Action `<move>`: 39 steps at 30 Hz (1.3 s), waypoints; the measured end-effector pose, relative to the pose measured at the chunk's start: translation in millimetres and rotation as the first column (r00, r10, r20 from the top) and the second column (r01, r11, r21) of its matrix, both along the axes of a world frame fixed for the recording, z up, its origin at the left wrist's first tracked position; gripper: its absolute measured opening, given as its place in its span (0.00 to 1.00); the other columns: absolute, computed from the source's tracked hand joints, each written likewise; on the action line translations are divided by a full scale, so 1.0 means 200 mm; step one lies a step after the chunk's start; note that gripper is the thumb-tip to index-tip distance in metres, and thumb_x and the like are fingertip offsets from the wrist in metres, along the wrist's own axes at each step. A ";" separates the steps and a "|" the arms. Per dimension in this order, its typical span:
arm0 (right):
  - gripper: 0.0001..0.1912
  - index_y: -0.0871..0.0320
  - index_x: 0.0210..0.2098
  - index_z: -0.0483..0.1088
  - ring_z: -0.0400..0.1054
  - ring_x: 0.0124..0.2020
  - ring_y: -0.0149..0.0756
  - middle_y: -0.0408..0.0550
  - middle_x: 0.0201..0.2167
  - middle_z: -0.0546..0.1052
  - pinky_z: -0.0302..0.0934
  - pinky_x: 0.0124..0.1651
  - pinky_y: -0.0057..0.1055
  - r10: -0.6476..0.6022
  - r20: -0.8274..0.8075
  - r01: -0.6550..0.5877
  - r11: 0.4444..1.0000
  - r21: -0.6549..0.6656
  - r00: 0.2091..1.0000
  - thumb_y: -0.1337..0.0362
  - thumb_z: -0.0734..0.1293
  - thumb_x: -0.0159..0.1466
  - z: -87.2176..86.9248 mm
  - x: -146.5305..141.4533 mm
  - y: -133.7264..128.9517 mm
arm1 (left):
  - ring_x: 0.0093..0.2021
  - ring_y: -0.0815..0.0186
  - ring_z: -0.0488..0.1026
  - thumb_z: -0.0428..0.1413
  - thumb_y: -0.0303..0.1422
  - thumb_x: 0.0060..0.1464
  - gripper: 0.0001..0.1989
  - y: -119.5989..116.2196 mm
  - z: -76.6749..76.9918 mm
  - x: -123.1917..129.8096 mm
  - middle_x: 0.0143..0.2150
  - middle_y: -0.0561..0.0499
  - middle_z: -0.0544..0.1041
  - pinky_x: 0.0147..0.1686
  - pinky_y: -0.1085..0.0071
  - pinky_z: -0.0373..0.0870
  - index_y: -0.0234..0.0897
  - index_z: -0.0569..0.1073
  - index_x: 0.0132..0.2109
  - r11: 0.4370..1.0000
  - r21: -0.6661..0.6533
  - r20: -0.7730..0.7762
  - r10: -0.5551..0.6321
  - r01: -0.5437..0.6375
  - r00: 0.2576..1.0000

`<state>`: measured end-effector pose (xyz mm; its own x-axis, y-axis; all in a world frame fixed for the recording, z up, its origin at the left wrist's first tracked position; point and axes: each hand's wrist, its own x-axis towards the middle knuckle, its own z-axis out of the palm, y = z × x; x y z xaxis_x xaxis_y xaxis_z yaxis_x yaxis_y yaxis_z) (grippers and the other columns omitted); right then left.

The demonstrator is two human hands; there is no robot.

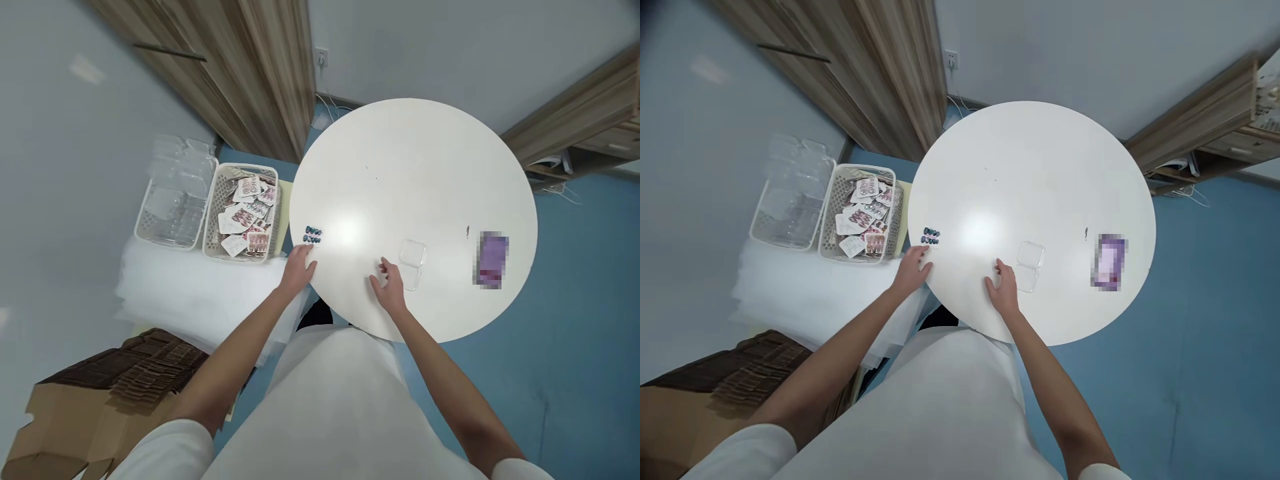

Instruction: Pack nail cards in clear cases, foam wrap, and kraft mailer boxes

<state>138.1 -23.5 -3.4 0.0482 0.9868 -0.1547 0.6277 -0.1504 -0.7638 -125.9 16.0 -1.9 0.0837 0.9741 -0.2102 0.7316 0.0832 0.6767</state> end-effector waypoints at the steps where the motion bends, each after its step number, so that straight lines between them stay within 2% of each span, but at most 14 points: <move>1: 0.27 0.55 0.55 0.54 0.61 0.43 0.39 0.52 0.44 0.64 0.59 0.46 0.42 0.064 0.008 -0.064 0.997 -0.033 0.998 0.60 0.61 0.56 -0.01 -0.09 0.05 | 0.47 0.60 0.65 0.51 0.30 0.50 0.23 0.05 0.00 -0.07 0.49 0.44 0.63 0.46 0.63 0.64 0.37 0.60 0.55 1.000 0.004 -0.039 -0.014 0.014 0.999; 4: 0.28 0.55 0.56 0.53 0.57 0.49 0.43 0.52 0.47 0.63 0.55 0.51 0.44 0.199 0.050 -0.194 0.976 -0.100 0.979 0.60 0.62 0.56 -0.04 -0.33 0.19 | 0.48 0.59 0.64 0.53 0.30 0.48 0.28 0.20 -0.01 -0.19 0.50 0.43 0.62 0.48 0.63 0.62 0.35 0.57 0.57 0.995 -0.020 -0.120 -0.099 0.097 0.988; 6: 0.29 0.54 0.56 0.52 0.54 0.51 0.44 0.52 0.49 0.61 0.54 0.52 0.44 0.248 0.089 -0.234 0.962 -0.140 0.965 0.60 0.62 0.56 -0.05 -0.45 0.27 | 0.48 0.58 0.64 0.55 0.30 0.46 0.32 0.28 -0.02 -0.22 0.50 0.43 0.62 0.48 0.64 0.62 0.34 0.54 0.58 0.983 -0.065 -0.144 -0.177 0.169 0.974; 9: 0.31 0.55 0.57 0.51 0.53 0.52 0.45 0.53 0.50 0.60 0.54 0.51 0.42 0.255 0.154 -0.227 0.958 -0.178 0.955 0.61 0.63 0.55 -0.07 -0.57 0.38 | 0.49 0.56 0.64 0.57 0.31 0.44 0.37 0.35 -0.04 -0.20 0.51 0.41 0.61 0.45 0.64 0.63 0.33 0.51 0.60 0.961 -0.142 -0.161 -0.257 0.235 0.953; 12: 0.33 0.55 0.57 0.49 0.54 0.49 0.45 0.53 0.48 0.61 0.54 0.49 0.41 0.243 0.237 -0.196 0.959 -0.205 0.941 0.61 0.64 0.55 -0.08 -0.65 0.44 | 0.48 0.56 0.65 0.58 0.31 0.44 0.38 0.38 -0.06 -0.18 0.50 0.42 0.62 0.43 0.65 0.64 0.35 0.50 0.61 0.957 -0.180 -0.157 -0.256 0.228 0.954; 16: 0.31 0.52 0.56 0.51 0.56 0.47 0.45 0.51 0.45 0.63 0.53 0.45 0.43 0.199 0.342 -0.118 0.963 -0.244 0.918 0.61 0.65 0.54 -0.09 -0.71 0.46 | 0.45 0.61 0.66 0.57 0.29 0.44 0.33 0.38 -0.09 -0.18 0.46 0.46 0.63 0.44 0.67 0.64 0.38 0.55 0.58 0.968 -0.145 -0.076 -0.218 0.206 0.973; 20: 0.29 0.50 0.53 0.54 0.55 0.46 0.45 0.49 0.45 0.63 0.53 0.44 0.43 0.138 0.324 -0.059 0.968 -0.243 0.936 0.63 0.65 0.52 -0.10 -0.74 0.45 | 0.41 0.63 0.67 0.56 0.27 0.45 0.30 0.35 -0.11 -0.19 0.44 0.47 0.63 0.40 0.68 0.65 0.39 0.58 0.56 0.978 -0.117 -0.006 -0.174 0.172 0.985; 24: 0.28 0.52 0.52 0.55 0.56 0.46 0.44 0.48 0.44 0.65 0.53 0.45 0.44 0.091 0.237 -0.041 0.978 -0.205 0.967 0.66 0.64 0.52 -0.11 -0.74 0.44 | 0.39 0.63 0.67 0.54 0.26 0.46 0.30 0.32 -0.11 -0.18 0.45 0.47 0.64 0.37 0.68 0.65 0.39 0.56 0.57 0.985 -0.070 -0.009 -0.157 0.156 0.988; 30: 0.30 0.55 0.54 0.52 0.58 0.45 0.42 0.49 0.44 0.65 0.54 0.48 0.43 0.098 0.091 -0.084 0.986 -0.144 0.991 0.69 0.63 0.52 -0.09 -0.66 0.36 | 0.39 0.63 0.65 0.54 0.26 0.44 0.33 0.25 -0.07 -0.13 0.43 0.47 0.64 0.40 0.66 0.65 0.37 0.53 0.59 0.972 -0.012 0.005 -0.234 0.235 0.972; 34: 0.34 0.54 0.57 0.49 0.57 0.47 0.42 0.50 0.45 0.63 0.55 0.49 0.42 0.136 0.029 -0.132 0.984 -0.119 0.990 0.68 0.63 0.52 -0.04 -0.49 0.24 | 0.38 0.64 0.66 0.53 0.25 0.46 0.33 0.19 -0.03 -0.01 0.41 0.48 0.63 0.39 0.66 0.66 0.38 0.52 0.59 0.949 0.006 0.045 -0.315 0.315 0.948; 39: 0.33 0.53 0.58 0.48 0.56 0.49 0.43 0.50 0.46 0.63 0.55 0.51 0.44 0.129 0.043 -0.123 0.985 -0.118 0.991 0.68 0.62 0.55 0.02 -0.17 0.03 | 0.38 0.64 0.66 0.53 0.27 0.47 0.31 0.08 0.00 0.25 0.42 0.48 0.64 0.38 0.66 0.67 0.39 0.53 0.58 0.891 0.036 0.093 -0.453 0.452 0.887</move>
